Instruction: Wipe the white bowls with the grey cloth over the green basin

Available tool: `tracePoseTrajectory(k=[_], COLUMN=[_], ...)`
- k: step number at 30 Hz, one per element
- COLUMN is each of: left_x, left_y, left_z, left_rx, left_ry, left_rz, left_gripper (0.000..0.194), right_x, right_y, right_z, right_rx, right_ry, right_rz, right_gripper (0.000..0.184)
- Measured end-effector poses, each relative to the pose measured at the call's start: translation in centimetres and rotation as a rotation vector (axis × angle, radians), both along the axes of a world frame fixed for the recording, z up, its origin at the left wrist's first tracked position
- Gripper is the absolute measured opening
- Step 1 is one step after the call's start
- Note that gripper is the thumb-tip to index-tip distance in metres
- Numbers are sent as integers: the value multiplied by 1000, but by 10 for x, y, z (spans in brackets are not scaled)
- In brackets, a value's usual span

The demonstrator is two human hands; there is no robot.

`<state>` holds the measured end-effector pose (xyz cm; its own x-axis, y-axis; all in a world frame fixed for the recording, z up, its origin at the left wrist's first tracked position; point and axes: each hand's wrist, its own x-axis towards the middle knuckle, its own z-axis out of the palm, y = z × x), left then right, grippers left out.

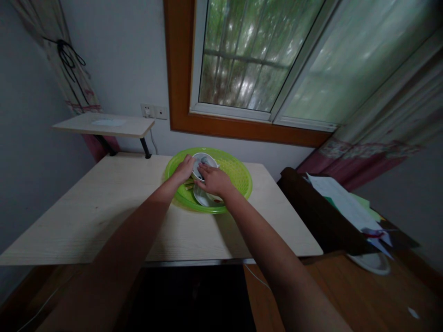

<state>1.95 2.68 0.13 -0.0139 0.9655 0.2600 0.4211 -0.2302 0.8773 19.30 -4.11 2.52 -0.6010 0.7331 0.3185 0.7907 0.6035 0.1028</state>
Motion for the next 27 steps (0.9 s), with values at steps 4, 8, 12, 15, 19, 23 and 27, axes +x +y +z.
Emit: tracePoseTrajectory(k=[4,8,12,15,19,23,27], left_x=[-1,-2,-2,-2,-2,-1,0], left_y=[-4,-7,-7,-6,-3,0,0], left_z=[3,7,9,7,3,0,0], left_rx=[-33,-37,-18,-30,-10,25,27], left_ry=[17,-7,-59,-76,-56,-64,-72], left_rz=[44,57,78,91,57,15,-25], left_gripper=[18,19,19,18,18,18,15], right_x=[-3,-3,-2,0,1,2,3], right_y=[-8,-14,-13,-11,-10,-9,-5], right_z=[6,13,13,9,5,6,5], right_rx=[-6,-6,13,-15,-84,-79,-35], right_ry=[-53,-87,16,94,119,127,59], right_rz=[-91,-87,58,122,192,231,220], right_gripper=[53,45,32,35,50,60,67])
